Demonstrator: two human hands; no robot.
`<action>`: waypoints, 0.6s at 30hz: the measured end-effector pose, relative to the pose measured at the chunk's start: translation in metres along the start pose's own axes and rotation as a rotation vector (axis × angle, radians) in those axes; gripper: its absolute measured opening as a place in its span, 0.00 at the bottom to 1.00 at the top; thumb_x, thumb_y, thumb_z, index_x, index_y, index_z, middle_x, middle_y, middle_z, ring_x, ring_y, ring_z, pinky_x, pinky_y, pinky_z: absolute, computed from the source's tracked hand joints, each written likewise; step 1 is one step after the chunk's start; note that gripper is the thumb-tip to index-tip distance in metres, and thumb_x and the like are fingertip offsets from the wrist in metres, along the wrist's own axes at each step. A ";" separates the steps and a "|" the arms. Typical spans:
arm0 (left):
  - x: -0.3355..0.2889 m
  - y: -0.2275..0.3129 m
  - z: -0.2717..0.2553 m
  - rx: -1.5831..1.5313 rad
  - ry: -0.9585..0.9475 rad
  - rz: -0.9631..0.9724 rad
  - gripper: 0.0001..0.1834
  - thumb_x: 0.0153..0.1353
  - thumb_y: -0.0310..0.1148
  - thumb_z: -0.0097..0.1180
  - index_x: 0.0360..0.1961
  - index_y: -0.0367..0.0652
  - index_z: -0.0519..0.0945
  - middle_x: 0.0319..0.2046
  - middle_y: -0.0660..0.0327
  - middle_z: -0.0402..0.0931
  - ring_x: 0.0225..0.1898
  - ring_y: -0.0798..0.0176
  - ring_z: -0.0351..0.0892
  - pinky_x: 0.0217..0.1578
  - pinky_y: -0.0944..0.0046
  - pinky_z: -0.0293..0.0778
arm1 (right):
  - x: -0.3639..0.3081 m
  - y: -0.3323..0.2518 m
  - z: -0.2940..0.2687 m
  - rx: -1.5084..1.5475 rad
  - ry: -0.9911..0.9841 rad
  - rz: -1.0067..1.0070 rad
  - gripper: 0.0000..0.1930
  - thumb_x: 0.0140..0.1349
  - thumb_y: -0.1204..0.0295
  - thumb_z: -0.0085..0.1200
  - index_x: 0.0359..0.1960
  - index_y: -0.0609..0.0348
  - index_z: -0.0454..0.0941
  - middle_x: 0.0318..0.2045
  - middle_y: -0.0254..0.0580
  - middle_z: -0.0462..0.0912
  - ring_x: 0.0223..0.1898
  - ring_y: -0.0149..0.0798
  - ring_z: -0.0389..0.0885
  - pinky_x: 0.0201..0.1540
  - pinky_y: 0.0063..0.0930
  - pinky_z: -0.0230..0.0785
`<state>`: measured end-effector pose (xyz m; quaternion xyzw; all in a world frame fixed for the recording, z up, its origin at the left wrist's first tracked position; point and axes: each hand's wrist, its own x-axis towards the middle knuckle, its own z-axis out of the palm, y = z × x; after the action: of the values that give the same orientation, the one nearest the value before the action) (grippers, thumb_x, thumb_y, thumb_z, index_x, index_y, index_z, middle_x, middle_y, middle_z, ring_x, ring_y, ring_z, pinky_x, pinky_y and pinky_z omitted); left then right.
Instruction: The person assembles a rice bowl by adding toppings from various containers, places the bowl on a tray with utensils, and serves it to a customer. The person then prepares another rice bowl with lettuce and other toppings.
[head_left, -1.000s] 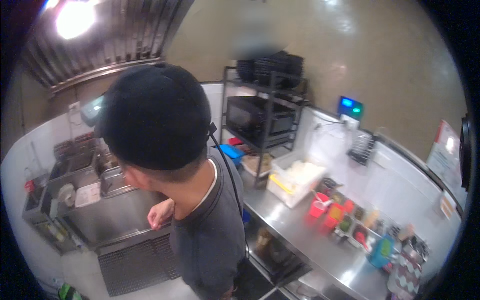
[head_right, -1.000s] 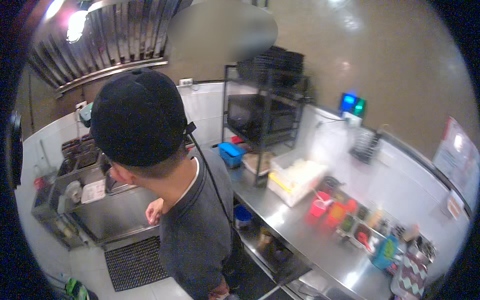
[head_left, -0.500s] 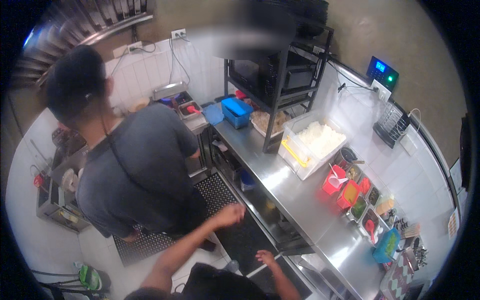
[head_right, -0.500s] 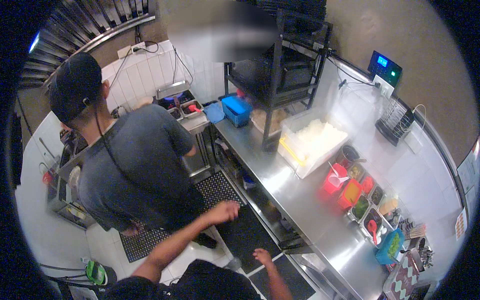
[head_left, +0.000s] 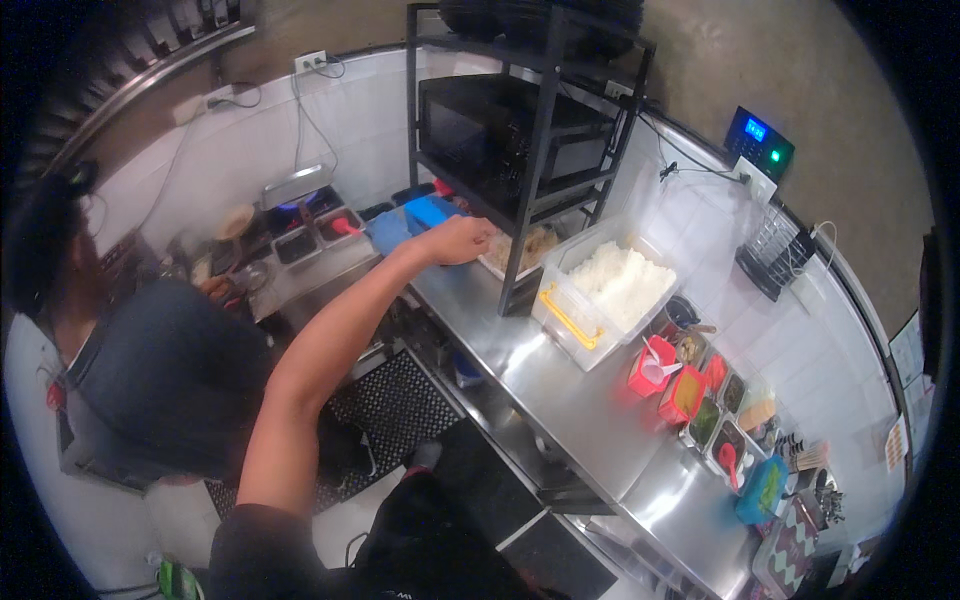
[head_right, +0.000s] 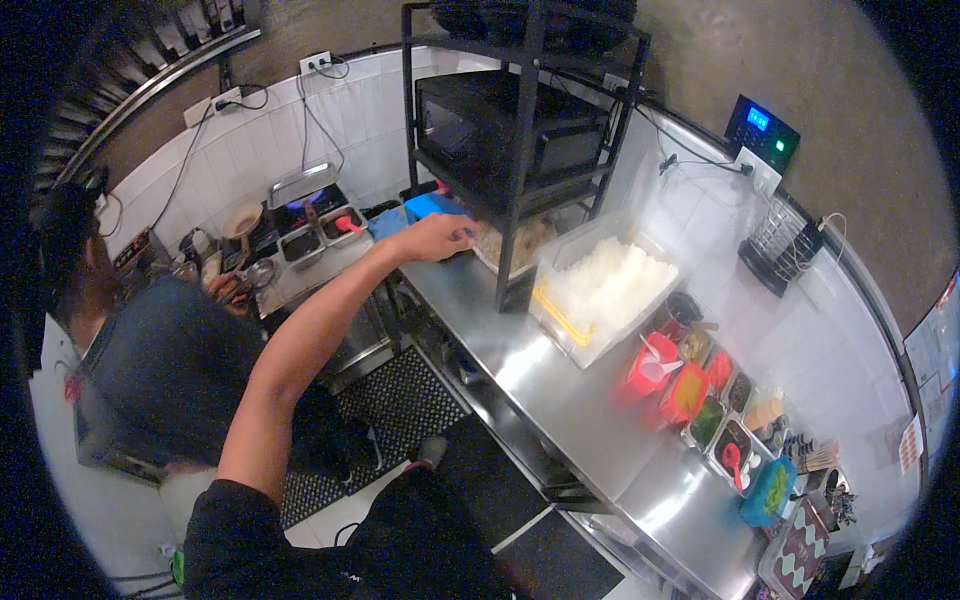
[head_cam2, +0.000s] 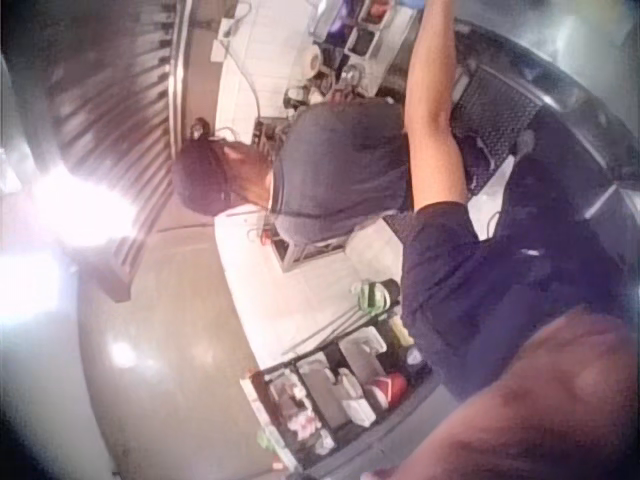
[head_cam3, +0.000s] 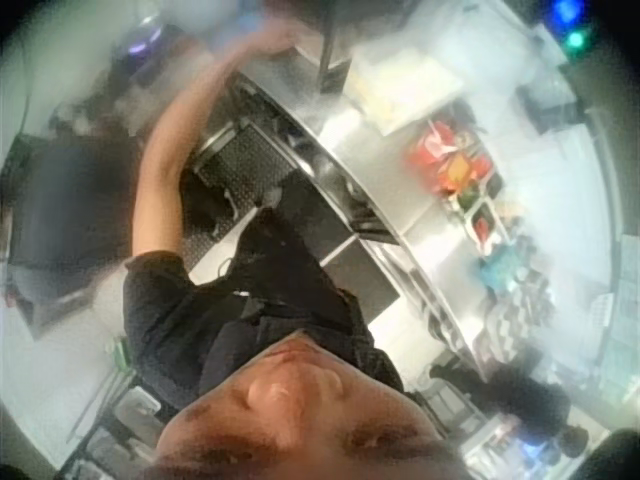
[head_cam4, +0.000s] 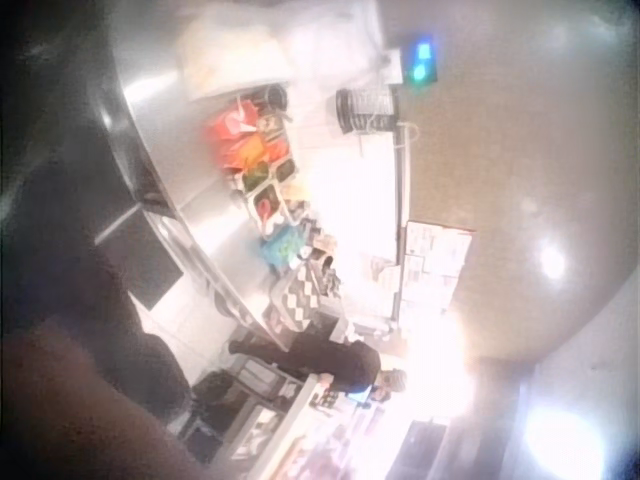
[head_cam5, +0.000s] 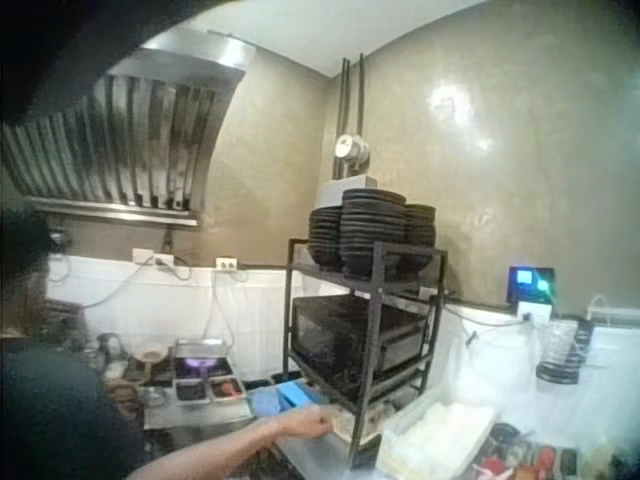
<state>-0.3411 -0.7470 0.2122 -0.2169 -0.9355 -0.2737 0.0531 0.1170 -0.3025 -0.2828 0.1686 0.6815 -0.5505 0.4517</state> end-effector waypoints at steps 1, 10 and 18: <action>0.020 -0.014 -0.006 0.024 0.018 0.059 0.24 0.60 0.41 0.60 0.51 0.35 0.79 0.43 0.44 0.82 0.47 0.42 0.82 0.51 0.50 0.75 | 0.014 -0.020 0.004 -0.020 0.003 -0.003 0.18 0.70 0.61 0.49 0.56 0.52 0.78 0.48 0.38 0.85 0.45 0.33 0.82 0.44 0.33 0.72; 0.187 -0.089 -0.095 0.247 0.754 0.426 0.44 0.46 0.54 0.72 0.57 0.34 0.72 0.57 0.45 0.71 0.61 0.42 0.67 0.62 0.50 0.64 | 0.156 -0.219 0.028 -0.202 0.122 -0.104 0.17 0.71 0.62 0.50 0.53 0.57 0.79 0.47 0.39 0.85 0.48 0.34 0.81 0.50 0.31 0.72; 0.129 -0.128 -0.091 -0.073 1.102 0.459 0.19 0.53 0.32 0.69 0.38 0.41 0.69 0.41 0.51 0.72 0.54 0.45 0.72 0.61 0.45 0.64 | 0.229 -0.383 0.058 -0.522 0.354 -0.685 0.17 0.73 0.62 0.49 0.52 0.62 0.79 0.47 0.41 0.84 0.50 0.34 0.80 0.55 0.29 0.71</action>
<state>-0.5149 -0.8442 0.2547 -0.2414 -0.6894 -0.3592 0.5809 -0.2593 -0.5449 -0.2366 -0.0939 0.8804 -0.4408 0.1479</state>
